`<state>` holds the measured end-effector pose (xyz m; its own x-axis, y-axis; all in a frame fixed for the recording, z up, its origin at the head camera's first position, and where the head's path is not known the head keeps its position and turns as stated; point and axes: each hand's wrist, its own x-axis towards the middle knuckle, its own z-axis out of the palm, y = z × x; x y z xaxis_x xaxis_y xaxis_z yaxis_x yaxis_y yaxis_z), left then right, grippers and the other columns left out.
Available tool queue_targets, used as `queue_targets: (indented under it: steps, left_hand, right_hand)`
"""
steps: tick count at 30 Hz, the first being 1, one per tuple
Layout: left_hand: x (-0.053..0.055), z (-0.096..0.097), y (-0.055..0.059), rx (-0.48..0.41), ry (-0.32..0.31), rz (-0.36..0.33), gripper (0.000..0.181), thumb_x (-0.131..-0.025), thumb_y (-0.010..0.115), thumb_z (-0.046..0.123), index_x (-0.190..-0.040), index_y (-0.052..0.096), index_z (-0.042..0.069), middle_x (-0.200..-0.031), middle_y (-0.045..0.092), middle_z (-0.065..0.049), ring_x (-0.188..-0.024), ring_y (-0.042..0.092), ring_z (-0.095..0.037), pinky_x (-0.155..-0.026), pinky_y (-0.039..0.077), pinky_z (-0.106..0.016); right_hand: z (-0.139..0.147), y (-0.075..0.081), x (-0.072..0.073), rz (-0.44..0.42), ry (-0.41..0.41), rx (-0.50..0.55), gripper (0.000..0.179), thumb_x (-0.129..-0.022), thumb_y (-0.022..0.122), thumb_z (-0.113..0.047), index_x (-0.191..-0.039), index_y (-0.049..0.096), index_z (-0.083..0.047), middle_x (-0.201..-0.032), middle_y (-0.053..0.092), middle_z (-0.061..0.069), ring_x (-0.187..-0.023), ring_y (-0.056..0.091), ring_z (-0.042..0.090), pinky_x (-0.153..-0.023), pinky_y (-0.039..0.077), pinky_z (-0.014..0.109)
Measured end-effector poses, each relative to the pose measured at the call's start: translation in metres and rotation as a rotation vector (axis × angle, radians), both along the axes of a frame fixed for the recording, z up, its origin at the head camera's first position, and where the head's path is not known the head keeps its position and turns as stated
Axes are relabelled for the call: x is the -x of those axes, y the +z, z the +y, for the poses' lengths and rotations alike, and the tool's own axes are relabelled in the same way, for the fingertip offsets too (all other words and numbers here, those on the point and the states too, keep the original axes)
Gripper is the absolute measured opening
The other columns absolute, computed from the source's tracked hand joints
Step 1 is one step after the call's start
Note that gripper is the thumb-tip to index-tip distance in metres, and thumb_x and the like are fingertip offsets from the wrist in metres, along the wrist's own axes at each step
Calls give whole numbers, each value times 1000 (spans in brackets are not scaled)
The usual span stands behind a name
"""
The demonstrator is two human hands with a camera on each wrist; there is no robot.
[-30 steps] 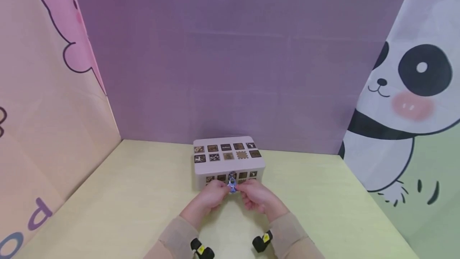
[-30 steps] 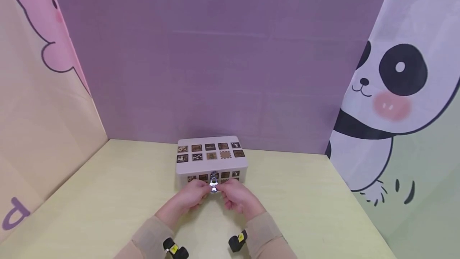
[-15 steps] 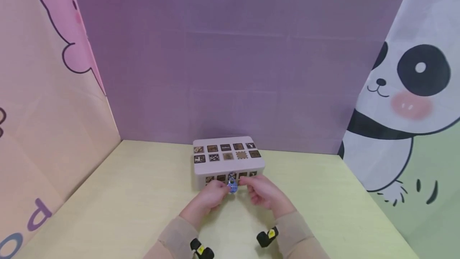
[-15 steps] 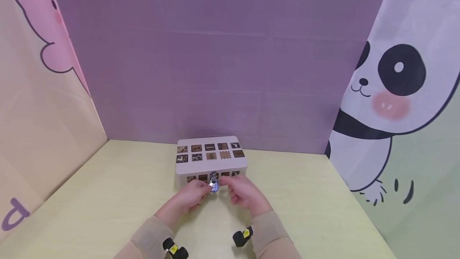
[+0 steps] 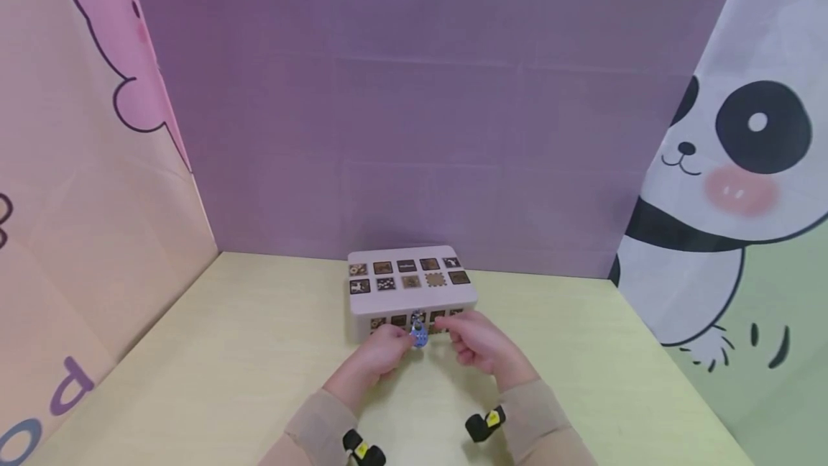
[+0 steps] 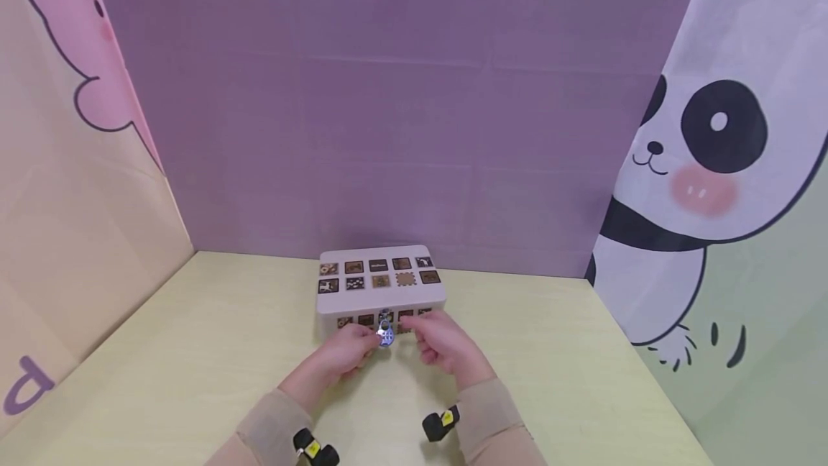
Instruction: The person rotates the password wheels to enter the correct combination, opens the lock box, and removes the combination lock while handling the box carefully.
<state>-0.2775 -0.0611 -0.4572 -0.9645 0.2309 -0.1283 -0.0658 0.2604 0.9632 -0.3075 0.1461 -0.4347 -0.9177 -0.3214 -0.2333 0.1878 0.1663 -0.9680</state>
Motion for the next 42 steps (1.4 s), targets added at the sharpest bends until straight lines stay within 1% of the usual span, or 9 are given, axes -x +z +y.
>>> queue_targets:
  steps: [3, 9, 12, 15, 17, 22, 26, 36, 42]
  left_hand:
    - [-1, 0, 0, -6, -3, 3, 31, -104, 54, 19, -83, 62, -3, -53, 35, 8, -42, 27, -6, -39, 23, -22]
    - [-1, 0, 0, -18, -7, 16, 31, -104, 54, 18, -85, 63, -4, -54, 36, 8, -43, 27, -6, -39, 23, -21]
    - [-1, -1, -1, -24, -8, 16, 31, -104, 54, 18, -89, 65, -6, -55, 36, 9, -42, 27, -5, -39, 24, -21]
    - [0, -1, -1, -26, -7, 12, 31, -104, 54, 18, -88, 65, -6, -55, 36, 9, -43, 27, -5, -39, 24, -21]
    - [-1, -1, 0, -25, -4, 11, 31, -104, 55, 19, -85, 64, -4, -55, 36, 9, -43, 27, -6, -39, 24, -21]
    - [-1, 0, 0, -23, -2, 9, 32, -104, 55, 18, -75, 57, 4, -55, 35, 8, -43, 27, -6, -39, 24, -21]
    - [-1, 1, 0, -19, -4, 7, 33, -104, 55, 18, -72, 53, 8, -55, 35, 8, -43, 27, -6, -39, 24, -22]
    - [2, 1, -4, -7, -2, 8, 36, -104, 54, 18, -68, 49, 11, -54, 35, 8, -42, 26, -6, -38, 23, -21]
    - [2, 1, -3, 2, 2, 4, 35, -104, 54, 18, -70, 51, 9, -54, 35, 8, -42, 27, -6, -38, 23, -21]
  right_hand:
    - [-2, -1, -1, 12, 14, -11, 28, -98, 66, -24, -104, 62, 3, -63, 36, -6, -54, 31, 8, -48, 29, 20]
    - [-6, -3, -5, 38, 52, -27, 33, -100, 64, -23, -114, 64, 7, -64, 37, -6, -54, 32, 7, -49, 29, 19]
    - [-8, -6, -5, 49, 75, -32, 32, -101, 61, -22, -115, 66, 6, -64, 37, -6, -53, 31, 7, -48, 28, 19]
    - [-9, -8, -5, 57, 90, -37, 30, -102, 59, -20, -115, 66, 7, -64, 38, -6, -52, 31, 7, -48, 28, 19]
    - [-11, -10, -5, 64, 100, -36, 29, -102, 59, -19, -114, 66, 7, -63, 38, -6, -51, 31, 7, -47, 28, 19]
    - [-14, -13, -6, 67, 126, -17, 26, -101, 59, -16, -111, 67, 8, -62, 38, -6, -50, 30, 6, -46, 27, 19]
    - [-15, -15, -7, 64, 124, -8, 25, -101, 59, -14, -109, 67, 8, -62, 38, -6, -50, 31, 6, -46, 28, 19]
    - [-17, -19, -5, 54, 104, -7, 22, -101, 58, -14, -106, 67, 6, -61, 38, -6, -50, 32, 7, -46, 28, 19]
    - [-18, -18, -6, 53, 95, -15, 21, -101, 59, -14, -104, 68, 4, -61, 38, -6, -50, 32, 7, -46, 29, 19]
